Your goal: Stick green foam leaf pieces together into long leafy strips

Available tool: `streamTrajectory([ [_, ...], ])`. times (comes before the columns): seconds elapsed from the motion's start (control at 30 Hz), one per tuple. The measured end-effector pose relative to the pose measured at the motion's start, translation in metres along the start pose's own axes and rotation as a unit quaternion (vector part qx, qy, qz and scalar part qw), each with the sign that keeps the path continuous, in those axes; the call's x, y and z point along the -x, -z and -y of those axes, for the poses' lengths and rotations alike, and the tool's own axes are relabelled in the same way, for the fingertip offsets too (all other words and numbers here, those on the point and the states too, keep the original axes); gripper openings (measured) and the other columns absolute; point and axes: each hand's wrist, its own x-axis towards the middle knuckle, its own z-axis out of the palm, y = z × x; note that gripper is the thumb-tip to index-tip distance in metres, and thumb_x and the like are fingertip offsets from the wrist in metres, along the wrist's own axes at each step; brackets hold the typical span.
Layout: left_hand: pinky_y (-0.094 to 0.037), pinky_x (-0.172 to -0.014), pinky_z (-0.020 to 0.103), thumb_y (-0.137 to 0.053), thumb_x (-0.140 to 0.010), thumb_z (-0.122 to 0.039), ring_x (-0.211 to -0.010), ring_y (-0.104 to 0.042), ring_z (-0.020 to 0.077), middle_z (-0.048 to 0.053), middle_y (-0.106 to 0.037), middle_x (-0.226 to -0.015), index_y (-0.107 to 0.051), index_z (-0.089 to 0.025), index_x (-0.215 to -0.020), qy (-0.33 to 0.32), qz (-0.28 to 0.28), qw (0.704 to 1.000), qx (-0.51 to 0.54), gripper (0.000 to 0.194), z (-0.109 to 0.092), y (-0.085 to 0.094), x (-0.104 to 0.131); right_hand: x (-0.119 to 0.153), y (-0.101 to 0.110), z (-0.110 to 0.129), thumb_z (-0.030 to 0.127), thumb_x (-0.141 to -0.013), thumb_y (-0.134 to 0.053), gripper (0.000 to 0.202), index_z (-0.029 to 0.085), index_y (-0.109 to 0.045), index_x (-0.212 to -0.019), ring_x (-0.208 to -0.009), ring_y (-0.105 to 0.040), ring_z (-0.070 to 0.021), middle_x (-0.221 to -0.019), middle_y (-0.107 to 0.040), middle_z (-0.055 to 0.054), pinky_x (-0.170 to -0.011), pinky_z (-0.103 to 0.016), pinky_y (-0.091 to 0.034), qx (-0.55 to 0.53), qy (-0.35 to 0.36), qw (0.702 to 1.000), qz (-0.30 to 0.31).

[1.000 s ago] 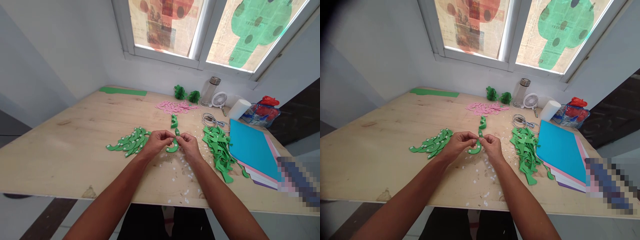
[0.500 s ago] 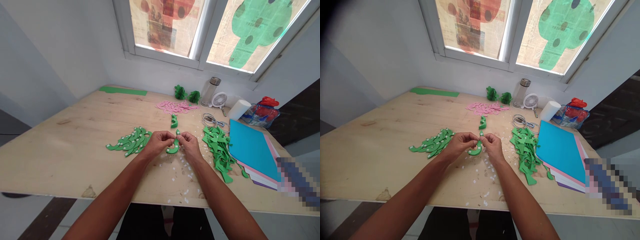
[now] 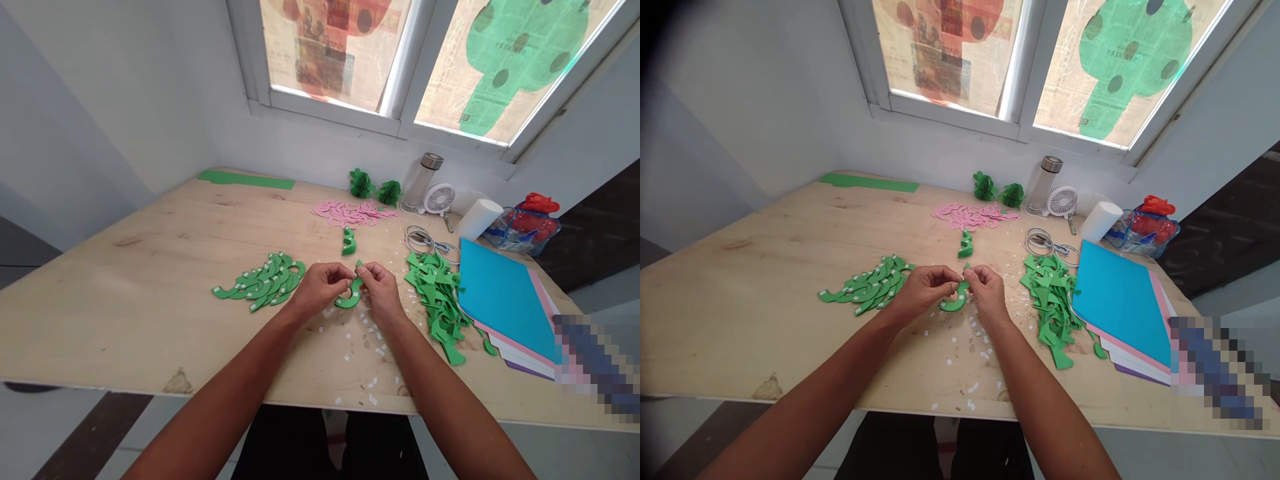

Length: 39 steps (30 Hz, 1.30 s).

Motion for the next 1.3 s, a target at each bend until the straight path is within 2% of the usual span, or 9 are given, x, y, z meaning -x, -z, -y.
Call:
streamTrajectory([
  [0.13, -0.047, -0.051, 0.022, -0.064, -0.064, -0.023, -0.055, -0.057, 0.0124, 0.002, -0.065, -0.062, -0.068, -0.014, -0.07, 0.007, 0.011, 1.0, -0.006, 0.012, 0.0003, 0.0003, 0.0007, -0.0004, 0.0015, 0.0021, 0.041, -0.064, -0.07, 0.026, 0.018, -0.061, -0.071, -0.048, -0.043, -0.0077, -0.058, -0.054, 0.005, -0.048, -0.022, -0.035, -0.011, -0.004, 1.0, -0.001],
  [0.4, -0.049, -0.053, 0.023, -0.065, -0.062, -0.023, -0.055, -0.057, 0.012, 0.001, -0.064, -0.061, -0.068, -0.014, -0.07, 0.032, 0.022, 0.999, 0.011, 0.012, 0.0023, -0.0015, 0.0, -0.0025, 0.0025, -0.002, 0.045, -0.063, -0.07, 0.029, 0.019, -0.058, -0.068, -0.046, -0.04, -0.0082, -0.055, -0.051, 0.005, -0.046, -0.022, -0.033, 0.006, 0.007, 1.0, -0.013],
  [0.67, -0.047, -0.055, 0.023, -0.065, -0.062, -0.024, -0.056, -0.056, 0.0118, 0.001, -0.064, -0.062, -0.068, -0.014, -0.072, 0.042, -0.045, 0.997, 0.043, 0.015, -0.0034, 0.0002, 0.0011, -0.0004, 0.0015, 0.0009, 0.045, -0.066, -0.067, 0.029, 0.017, -0.062, -0.072, -0.049, -0.044, -0.0091, -0.054, -0.054, 0.004, -0.049, -0.022, -0.034, 0.005, -0.011, 1.0, 0.029],
  [0.77, -0.047, -0.057, 0.024, -0.066, -0.062, -0.024, -0.056, -0.055, 0.0114, 0.0, -0.063, -0.06, -0.068, -0.014, -0.073, 0.038, -0.046, 0.997, 0.058, 0.015, -0.0037, 0.0009, 0.0009, 0.0009, 0.0006, 0.0013, 0.043, -0.063, -0.07, 0.028, 0.017, -0.062, -0.071, -0.049, -0.045, -0.0092, -0.056, -0.055, 0.003, -0.049, -0.022, -0.033, 0.017, -0.007, 0.999, 0.049],
  [0.9, -0.046, -0.056, 0.024, -0.067, -0.063, -0.025, -0.056, -0.055, 0.0113, 0.001, -0.064, -0.063, -0.069, -0.014, -0.074, 0.031, -0.041, 0.997, 0.063, 0.015, -0.0034, 0.0011, 0.0007, 0.0011, 0.0008, 0.0001, 0.044, -0.063, -0.069, 0.029, 0.017, -0.061, -0.069, -0.049, -0.043, -0.0093, -0.056, -0.054, 0.003, -0.048, -0.022, -0.032, 0.034, 0.006, 0.999, 0.042],
  [1.03, -0.046, -0.056, 0.023, -0.068, -0.063, -0.025, -0.055, -0.055, 0.0109, 0.0, -0.063, -0.06, -0.069, -0.014, -0.074, 0.029, -0.065, 0.994, 0.079, 0.016, -0.0036, 0.0016, 0.0003, 0.0023, 0.0005, 0.0002, 0.045, -0.065, -0.067, 0.03, 0.017, -0.061, -0.075, -0.052, -0.045, -0.0099, -0.06, -0.056, 0.002, -0.049, -0.022, -0.033, 0.039, -0.008, 0.997, 0.068],
  [1.17, -0.046, -0.057, 0.023, -0.069, -0.062, -0.023, -0.056, -0.055, 0.0104, -0.001, -0.063, -0.061, -0.069, -0.014, -0.074, 0.025, -0.099, 0.991, 0.092, 0.015, -0.0037, 0.0025, -0.0009, 0.0036, -0.0012, 0.0005, 0.042, -0.064, -0.069, 0.027, 0.017, -0.059, -0.067, -0.05, -0.042, -0.0089, -0.057, -0.052, 0.003, -0.048, -0.022, -0.029, 0.093, 0.007, 0.991, 0.092],
  [1.3, -0.046, -0.057, 0.023, -0.069, -0.062, -0.024, -0.054, -0.054, 0.01, -0.001, -0.062, -0.06, -0.068, -0.014, -0.072, 0.012, -0.108, 0.989, 0.097, 0.014, -0.0049, 0.0021, -0.0011, 0.0023, -0.0014, -0.0005, 0.041, -0.065, -0.067, 0.026, 0.017, -0.057, -0.061, -0.05, -0.04, -0.0092, -0.053, -0.048, 0.004, -0.047, -0.022, -0.028, 0.115, 0.035, 0.989, 0.085],
])
